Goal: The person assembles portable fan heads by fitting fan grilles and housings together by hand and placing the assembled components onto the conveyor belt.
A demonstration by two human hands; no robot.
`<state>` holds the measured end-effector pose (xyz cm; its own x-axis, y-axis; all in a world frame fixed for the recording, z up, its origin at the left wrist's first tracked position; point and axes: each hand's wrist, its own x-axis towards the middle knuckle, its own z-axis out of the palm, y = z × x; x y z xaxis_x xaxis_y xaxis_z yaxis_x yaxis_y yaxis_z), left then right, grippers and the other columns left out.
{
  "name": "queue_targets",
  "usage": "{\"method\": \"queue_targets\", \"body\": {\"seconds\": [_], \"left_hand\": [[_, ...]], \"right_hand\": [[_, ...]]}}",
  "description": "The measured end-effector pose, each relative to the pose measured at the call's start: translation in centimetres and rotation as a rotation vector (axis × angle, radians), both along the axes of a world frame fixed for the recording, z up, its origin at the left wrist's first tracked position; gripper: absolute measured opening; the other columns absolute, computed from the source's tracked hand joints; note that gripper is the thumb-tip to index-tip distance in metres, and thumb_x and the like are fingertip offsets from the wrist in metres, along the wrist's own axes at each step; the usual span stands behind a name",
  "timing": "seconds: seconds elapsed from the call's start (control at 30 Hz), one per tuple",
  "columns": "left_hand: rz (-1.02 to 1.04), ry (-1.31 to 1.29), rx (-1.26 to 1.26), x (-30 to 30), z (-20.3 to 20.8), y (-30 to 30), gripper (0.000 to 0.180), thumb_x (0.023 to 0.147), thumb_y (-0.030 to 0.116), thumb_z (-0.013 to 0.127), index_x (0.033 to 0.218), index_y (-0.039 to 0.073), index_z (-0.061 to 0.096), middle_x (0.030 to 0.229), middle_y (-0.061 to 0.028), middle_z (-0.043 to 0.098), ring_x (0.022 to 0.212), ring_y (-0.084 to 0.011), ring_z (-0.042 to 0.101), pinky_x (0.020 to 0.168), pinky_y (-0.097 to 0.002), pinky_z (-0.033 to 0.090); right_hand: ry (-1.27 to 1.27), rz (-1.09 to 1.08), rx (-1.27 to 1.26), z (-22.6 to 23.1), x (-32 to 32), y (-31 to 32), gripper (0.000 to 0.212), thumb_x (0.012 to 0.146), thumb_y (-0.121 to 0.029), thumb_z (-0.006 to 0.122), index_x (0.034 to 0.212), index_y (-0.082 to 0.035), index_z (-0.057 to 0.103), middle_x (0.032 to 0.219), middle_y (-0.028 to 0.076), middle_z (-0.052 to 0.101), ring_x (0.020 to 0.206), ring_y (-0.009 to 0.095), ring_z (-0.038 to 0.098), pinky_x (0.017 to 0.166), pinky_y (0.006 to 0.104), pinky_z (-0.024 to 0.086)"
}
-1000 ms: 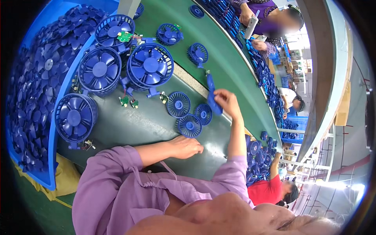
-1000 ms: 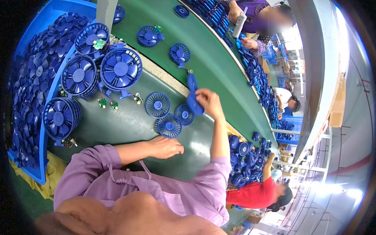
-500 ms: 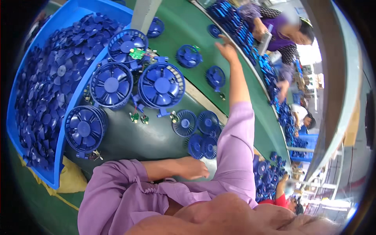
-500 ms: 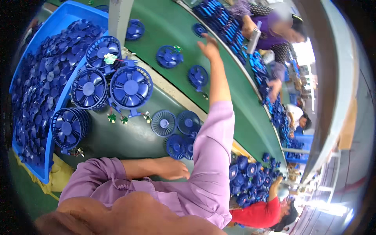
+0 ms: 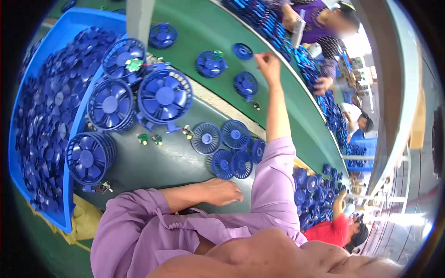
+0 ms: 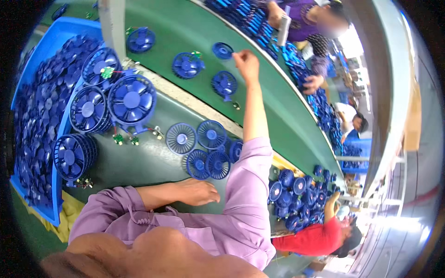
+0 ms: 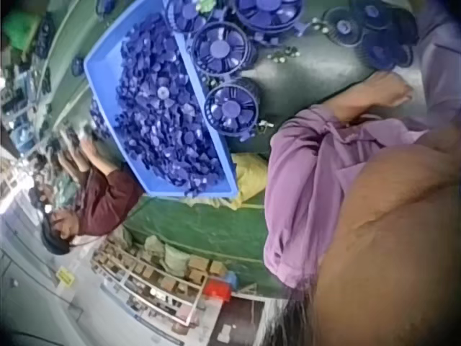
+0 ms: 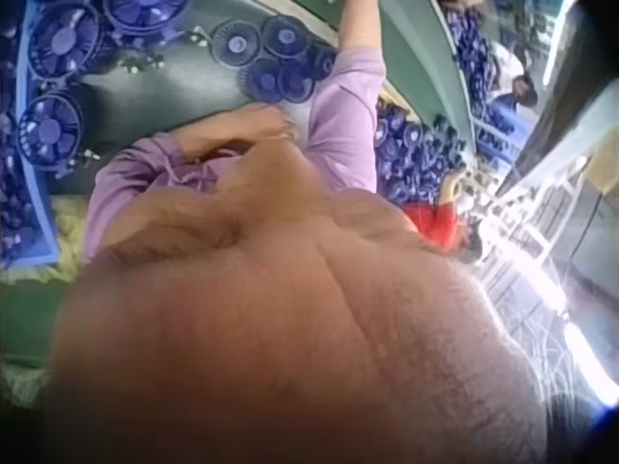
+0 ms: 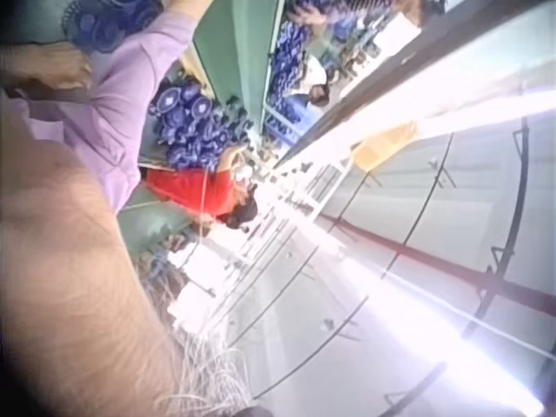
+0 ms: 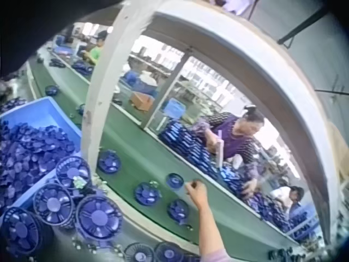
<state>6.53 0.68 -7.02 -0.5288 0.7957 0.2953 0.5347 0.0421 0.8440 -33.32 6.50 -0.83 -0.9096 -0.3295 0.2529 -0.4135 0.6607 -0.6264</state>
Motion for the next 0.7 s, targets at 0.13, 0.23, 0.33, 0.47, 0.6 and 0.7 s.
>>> {"method": "queue_targets", "body": {"seconds": [0.13, 0.23, 0.33, 0.47, 0.6, 0.7], "left_hand": [[0.003, 0.094, 0.027, 0.0, -0.6, 0.3, 0.018, 0.088, 0.015, 0.053, 0.102, 0.011, 0.062, 0.093, -0.0116, 0.064, 0.091, -0.0318, 0.061, 0.075, -0.0427, 0.051], [0.009, 0.173, 0.133, 0.3, -0.1, 1.7, 0.014, 0.085, 0.014, 0.055, 0.096, 0.008, 0.062, 0.088, -0.0115, 0.063, 0.086, -0.0321, 0.061, 0.072, -0.0432, 0.05], [0.03, 0.205, 0.102, 0.4, 0.5, -0.2, 0.012, 0.083, 0.014, 0.057, 0.089, 0.005, 0.059, 0.084, -0.0115, 0.06, 0.083, -0.0317, 0.06, 0.07, -0.0427, 0.05], [-0.01, 0.239, 0.194, 0.7, 0.4, 0.2, 0.013, 0.082, 0.014, 0.058, 0.088, 0.003, 0.057, 0.085, -0.0119, 0.056, 0.082, -0.0325, 0.059, 0.066, -0.0409, 0.05], [0.083, 0.328, 0.316, 0.6, 1.4, 0.4, 0.017, 0.079, 0.01, 0.061, 0.095, 0.005, 0.062, 0.088, -0.0098, 0.06, 0.08, -0.0288, 0.061, 0.064, -0.0385, 0.051], [0.373, 0.407, 0.414, -0.6, 3.3, -0.3, 0.021, 0.074, 0.007, 0.062, 0.095, 0.007, 0.066, 0.091, -0.0066, 0.064, 0.082, -0.0252, 0.062, 0.07, -0.0368, 0.051]], "right_hand": [[0.364, 0.172, 0.177, -1.8, 1.3, -0.7, 0.051, 0.078, -0.037, 0.073, 0.114, -0.003, 0.062, 0.109, 0.02, 0.065, 0.103, 0.035, 0.062, 0.09, 0.0425, 0.048], [0.28, 0.131, 0.381, -2.8, -0.1, 0.3, 0.055, 0.071, -0.045, 0.077, 0.11, -0.008, 0.064, 0.114, 0.02, 0.061, 0.108, 0.038, 0.056, 0.093, 0.0436, 0.047], [0.301, -0.006, 0.513, -3.7, 1.7, -3.6, 0.048, 0.073, -0.042, 0.074, 0.105, -0.007, 0.064, 0.106, 0.016, 0.066, 0.1, 0.034, 0.061, 0.089, 0.0434, 0.047], [0.363, -0.006, 0.354, -2.8, 2.5, -1.0, 0.032, 0.076, -0.029, 0.07, 0.095, -0.004, 0.064, 0.091, 0.018, 0.068, 0.085, 0.036, 0.064, 0.076, 0.0454, 0.051], [0.33, -0.125, 0.236, -1.9, 4.5, 4.5, 0.025, 0.077, -0.024, 0.068, 0.09, -0.003, 0.063, 0.079, 0.022, 0.065, 0.074, 0.038, 0.065, 0.066, 0.0452, 0.051], [0.249, -0.111, 0.095, -3.3, 8.9, 6.5, 0.025, 0.08, -0.023, 0.067, 0.093, -0.003, 0.062, 0.08, 0.021, 0.065, 0.076, 0.038, 0.065, 0.069, 0.0429, 0.05]]}}
